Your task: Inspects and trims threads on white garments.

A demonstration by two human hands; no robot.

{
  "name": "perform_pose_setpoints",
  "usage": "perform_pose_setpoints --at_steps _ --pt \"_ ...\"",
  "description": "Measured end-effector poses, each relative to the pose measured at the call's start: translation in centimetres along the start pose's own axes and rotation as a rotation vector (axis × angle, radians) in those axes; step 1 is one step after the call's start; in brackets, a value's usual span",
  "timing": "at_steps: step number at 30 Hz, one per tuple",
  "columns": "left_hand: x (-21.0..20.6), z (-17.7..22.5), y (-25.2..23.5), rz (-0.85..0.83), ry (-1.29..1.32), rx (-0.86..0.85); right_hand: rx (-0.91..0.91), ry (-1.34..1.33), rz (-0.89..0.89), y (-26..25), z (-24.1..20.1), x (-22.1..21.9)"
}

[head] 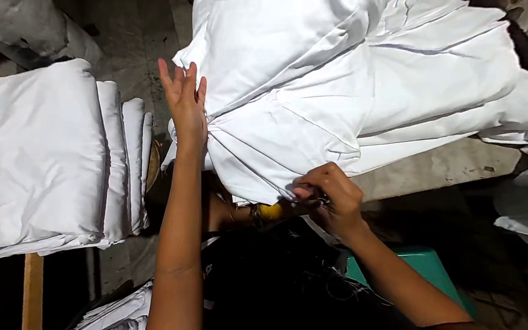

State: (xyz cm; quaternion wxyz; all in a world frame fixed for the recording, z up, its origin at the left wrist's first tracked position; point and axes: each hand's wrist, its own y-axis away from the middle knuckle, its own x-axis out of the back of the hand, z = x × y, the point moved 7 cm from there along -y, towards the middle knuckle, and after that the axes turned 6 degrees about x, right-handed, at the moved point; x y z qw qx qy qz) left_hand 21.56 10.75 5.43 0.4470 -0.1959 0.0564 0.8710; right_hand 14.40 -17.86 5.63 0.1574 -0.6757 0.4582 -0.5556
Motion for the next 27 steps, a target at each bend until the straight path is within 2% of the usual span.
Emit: perform_pose_setpoints --at_steps 1,4,6,8,11,14,15,16,19,22,24,25,27 --pt "-0.1 0.2 0.8 0.001 -0.104 -0.050 -0.054 0.032 -0.075 0.3 0.5 -0.5" --pt "-1.3 1.1 6.1 -0.089 -0.467 -0.348 -0.196 0.100 -0.297 1.1 2.0 -2.3" --pt "-1.7 0.5 9.7 -0.203 -0.622 -0.383 -0.184 0.115 -0.365 1.2 2.2 -3.0" --pt "-1.5 -0.9 12.0 -0.280 -0.696 -0.394 -0.062 0.133 -0.294 1.3 1.4 -2.8" --pt "-1.7 -1.2 15.3 -0.280 -0.773 -0.621 0.038 0.064 -0.063 0.6 0.0 -0.4" --pt "-4.5 -0.3 18.4 -0.330 -0.828 -0.799 0.093 -0.004 0.019 -1.0 -1.9 1.5" --pt "-5.1 -0.3 18.6 -0.299 -0.824 -0.832 0.109 -0.009 0.030 -1.5 -2.4 1.8" --pt "-5.1 -0.4 18.2 -0.248 -0.794 -0.836 0.122 -0.016 0.044 -2.1 -2.7 2.0" --pt "-2.7 -0.4 15.3 -0.056 -0.667 -0.683 0.134 -0.007 0.083 -3.8 -3.4 2.8" --pt "0.0 -0.1 14.3 0.134 -0.705 -0.680 0.110 0.031 0.145 -4.8 -3.1 3.5" --pt "1.3 -0.3 14.5 0.137 -0.531 -0.590 0.084 0.100 0.180 -5.6 -2.3 3.2" --pt "1.5 -0.5 14.5 0.073 -0.343 -0.477 0.059 0.158 0.176 -6.1 -1.6 2.6" --pt "0.9 -1.5 14.6 -0.094 0.076 -0.146 -0.076 0.306 0.080 -7.1 1.1 0.0"
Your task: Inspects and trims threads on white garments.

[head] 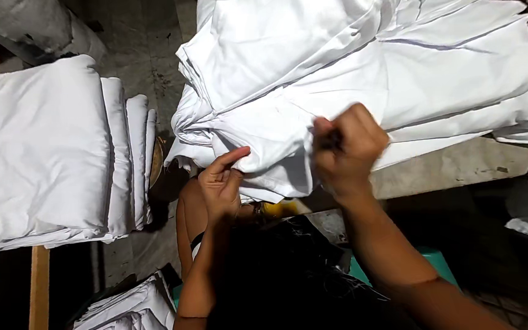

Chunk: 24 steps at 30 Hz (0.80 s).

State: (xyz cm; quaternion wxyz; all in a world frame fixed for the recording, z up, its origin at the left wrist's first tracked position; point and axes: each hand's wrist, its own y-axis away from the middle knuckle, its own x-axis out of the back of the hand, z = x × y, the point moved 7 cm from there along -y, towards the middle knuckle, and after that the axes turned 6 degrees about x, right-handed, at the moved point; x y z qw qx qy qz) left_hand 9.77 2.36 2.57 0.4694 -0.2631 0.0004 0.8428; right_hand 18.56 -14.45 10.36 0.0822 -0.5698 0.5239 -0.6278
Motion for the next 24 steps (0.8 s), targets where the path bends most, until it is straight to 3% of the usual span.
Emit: perform_pose_setpoints --at_steps 2,5,11,16,24 --pt "0.0 -1.0 0.2 -0.002 0.214 0.226 -0.205 0.072 -0.251 -0.3 2.4 -4.4" --pt "0.4 -1.5 0.4 -0.023 0.298 0.287 -0.262 0.078 -0.354 -0.4 2.9 -6.0" --pt "2.1 0.7 1.5 0.103 -0.058 -0.006 -0.221 -0.327 -0.380 2.7 -2.8 -2.4" --pt "1.7 3.4 2.9 -0.064 -0.203 -0.146 -0.149 -0.668 -0.452 6.0 -6.6 -3.0" --pt "0.8 3.1 3.9 -0.189 -0.476 -0.261 -0.078 -0.650 -0.352 4.7 -7.3 -3.5"
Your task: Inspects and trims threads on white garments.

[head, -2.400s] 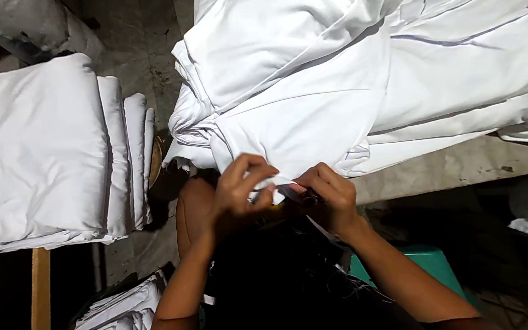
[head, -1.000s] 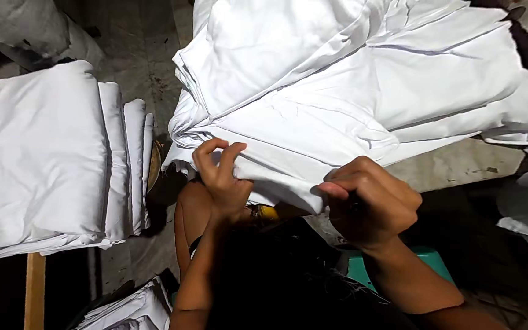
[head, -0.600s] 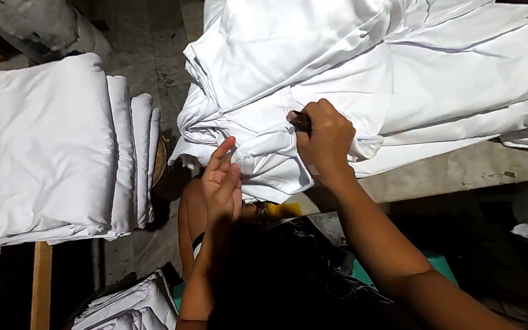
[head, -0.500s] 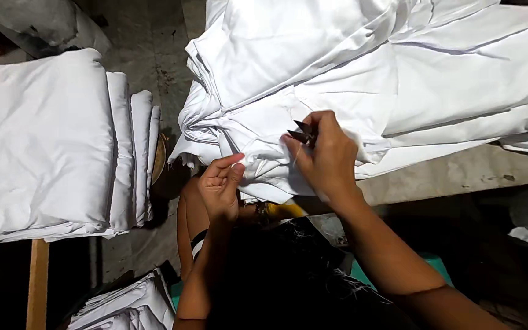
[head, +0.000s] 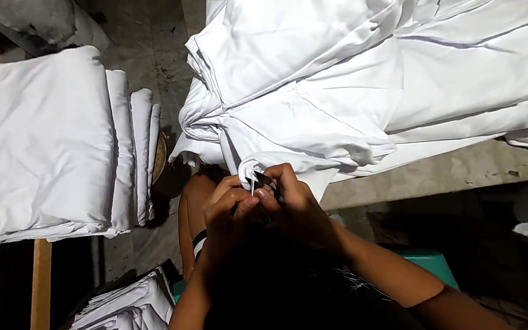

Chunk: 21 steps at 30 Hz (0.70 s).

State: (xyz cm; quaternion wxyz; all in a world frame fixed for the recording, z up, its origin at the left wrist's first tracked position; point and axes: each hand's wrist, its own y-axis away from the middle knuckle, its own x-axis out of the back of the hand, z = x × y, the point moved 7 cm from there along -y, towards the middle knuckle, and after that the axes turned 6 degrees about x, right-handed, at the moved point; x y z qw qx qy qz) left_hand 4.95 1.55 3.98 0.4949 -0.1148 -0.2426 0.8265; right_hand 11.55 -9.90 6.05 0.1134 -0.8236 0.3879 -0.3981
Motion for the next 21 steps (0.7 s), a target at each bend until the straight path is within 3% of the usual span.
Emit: perform_pose_setpoints --at_steps 4,8,10,15,19,21 --pt "0.5 -0.4 0.1 0.033 0.070 0.021 -0.096 0.050 0.026 -0.1 0.3 0.6" --pt "0.5 -2.7 0.7 0.103 0.141 0.394 -0.026 0.040 0.163 -0.9 0.1 1.6" --pt "0.2 -3.5 1.0 0.077 0.090 0.503 0.017 0.021 0.110 -1.3 0.5 1.2" --pt "1.5 -1.1 2.9 0.020 0.026 0.262 0.034 0.192 0.050 0.2 0.8 2.1" --pt "-0.8 -2.0 4.1 -0.111 0.386 0.401 0.022 0.216 0.025 1.7 1.1 2.5" --pt "-2.0 -3.0 4.3 -0.072 0.614 0.441 -0.010 0.218 0.008 2.0 1.3 2.3"
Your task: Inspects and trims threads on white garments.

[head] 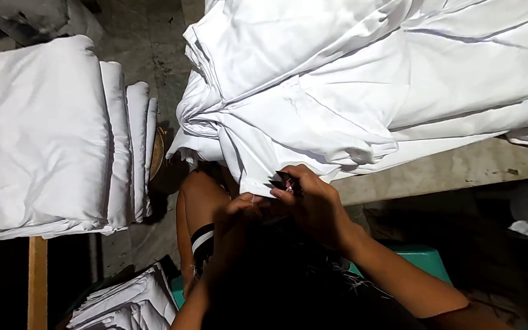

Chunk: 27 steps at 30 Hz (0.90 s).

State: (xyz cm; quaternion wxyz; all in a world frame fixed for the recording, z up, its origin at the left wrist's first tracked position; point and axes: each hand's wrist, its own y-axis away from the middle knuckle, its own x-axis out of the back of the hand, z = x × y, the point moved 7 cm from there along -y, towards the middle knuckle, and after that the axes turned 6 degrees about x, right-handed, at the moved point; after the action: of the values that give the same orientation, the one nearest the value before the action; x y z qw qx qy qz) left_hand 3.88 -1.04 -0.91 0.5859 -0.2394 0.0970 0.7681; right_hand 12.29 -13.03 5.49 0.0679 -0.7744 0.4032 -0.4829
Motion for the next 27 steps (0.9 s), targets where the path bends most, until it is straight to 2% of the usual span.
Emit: perform_pose_setpoints --at_steps 3,7,10,13,16,19,27 --pt "-0.3 -0.3 -0.8 0.071 0.169 -0.049 -0.050 0.024 -0.031 0.3 0.2 -0.3" --pt "-0.3 0.3 -0.8 0.099 0.040 -0.148 -0.074 0.062 -0.025 0.6 0.2 -0.5" --pt "-0.2 0.7 -1.1 0.189 -0.036 -0.186 -0.073 0.066 -0.001 0.7 0.2 -0.6" --pt "0.1 0.8 -1.6 0.357 -0.286 -0.215 -0.068 0.072 0.011 0.7 0.0 -0.5" --pt "0.2 1.5 -1.9 0.483 -0.518 -0.328 -0.086 0.100 -0.011 0.7 0.1 -0.7" --pt "-0.1 1.9 -1.9 0.440 -0.543 -0.408 -0.090 0.141 -0.023 0.5 0.0 -0.7" --pt "-0.1 1.7 -1.6 0.368 -0.562 -0.400 -0.012 0.191 -0.065 0.0 -0.3 -1.5"
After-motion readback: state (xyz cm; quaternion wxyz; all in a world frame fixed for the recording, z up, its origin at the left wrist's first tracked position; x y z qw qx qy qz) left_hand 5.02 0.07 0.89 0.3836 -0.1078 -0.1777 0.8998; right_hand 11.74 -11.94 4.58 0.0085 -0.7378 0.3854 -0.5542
